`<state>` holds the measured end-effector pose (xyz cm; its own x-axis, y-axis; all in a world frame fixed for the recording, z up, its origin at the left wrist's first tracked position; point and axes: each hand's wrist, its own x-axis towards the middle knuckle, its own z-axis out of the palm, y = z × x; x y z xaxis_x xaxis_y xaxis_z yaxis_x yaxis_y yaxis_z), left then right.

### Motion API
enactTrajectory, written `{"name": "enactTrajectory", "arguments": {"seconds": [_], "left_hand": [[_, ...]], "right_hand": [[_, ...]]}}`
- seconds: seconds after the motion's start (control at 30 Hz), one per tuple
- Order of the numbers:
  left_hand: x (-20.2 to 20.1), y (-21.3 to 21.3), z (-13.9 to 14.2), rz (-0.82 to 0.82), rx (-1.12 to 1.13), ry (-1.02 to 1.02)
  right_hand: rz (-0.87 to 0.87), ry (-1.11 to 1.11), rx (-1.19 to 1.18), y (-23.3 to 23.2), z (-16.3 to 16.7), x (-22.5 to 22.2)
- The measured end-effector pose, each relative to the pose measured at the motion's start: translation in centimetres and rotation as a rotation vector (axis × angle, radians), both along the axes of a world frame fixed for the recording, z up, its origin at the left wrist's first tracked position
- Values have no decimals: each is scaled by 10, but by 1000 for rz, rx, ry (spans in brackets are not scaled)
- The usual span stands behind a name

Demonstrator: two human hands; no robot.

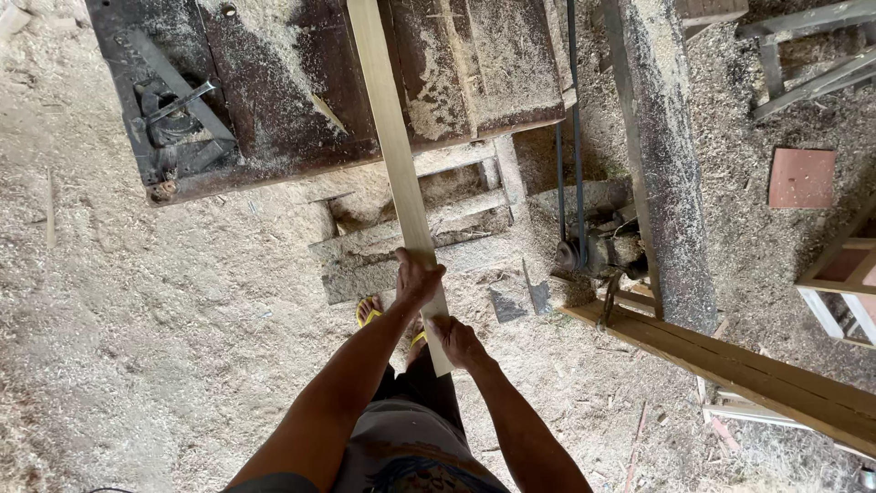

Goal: The person picks up a long wooden strip from a workbench and carries it across the workshop, holding it with both hands. They place the strip on a bench, extend a tape measure along it to measure its length, and then pick up a hammer and work near a dusty machine table.

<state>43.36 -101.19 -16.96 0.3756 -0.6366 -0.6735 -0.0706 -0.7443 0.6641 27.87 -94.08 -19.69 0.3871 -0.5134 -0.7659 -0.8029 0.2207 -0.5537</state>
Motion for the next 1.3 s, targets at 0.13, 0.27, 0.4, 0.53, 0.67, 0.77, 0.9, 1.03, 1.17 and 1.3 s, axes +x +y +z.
{"name": "enactTrajectory", "arguments": {"seconds": [0.13,0.27,0.4,0.53,0.67,0.77,0.9,1.03,1.17,1.3], "left_hand": [[9,-18,-6,13,-49,-26],[22,-40,-10,16,-121,-24],[32,-61,-9,11,-47,-51],[42,-80,-6,-5,-61,-72],[55,-97,-8,-15,-111,-77],[66,-110,-8,-35,-64,-67],[78,-129,-7,-15,-91,-88],[92,-144,-11,-39,26,-60],[101,-153,-15,-162,-29,-332],[100,-150,-6,-229,171,-398]], "right_hand": [[-13,-7,-40,-19,-6,12],[-63,-67,-47,-40,-11,24],[14,56,-148,-58,-12,30],[-11,-51,-105,-78,-11,39],[-15,-175,-123,-95,-15,51],[-6,-213,-164,-106,-17,61],[20,-73,-18,-125,-18,74],[37,-204,-158,-143,-16,89],[46,23,-14,-161,-17,105],[80,30,-63,-175,-21,118]]}}
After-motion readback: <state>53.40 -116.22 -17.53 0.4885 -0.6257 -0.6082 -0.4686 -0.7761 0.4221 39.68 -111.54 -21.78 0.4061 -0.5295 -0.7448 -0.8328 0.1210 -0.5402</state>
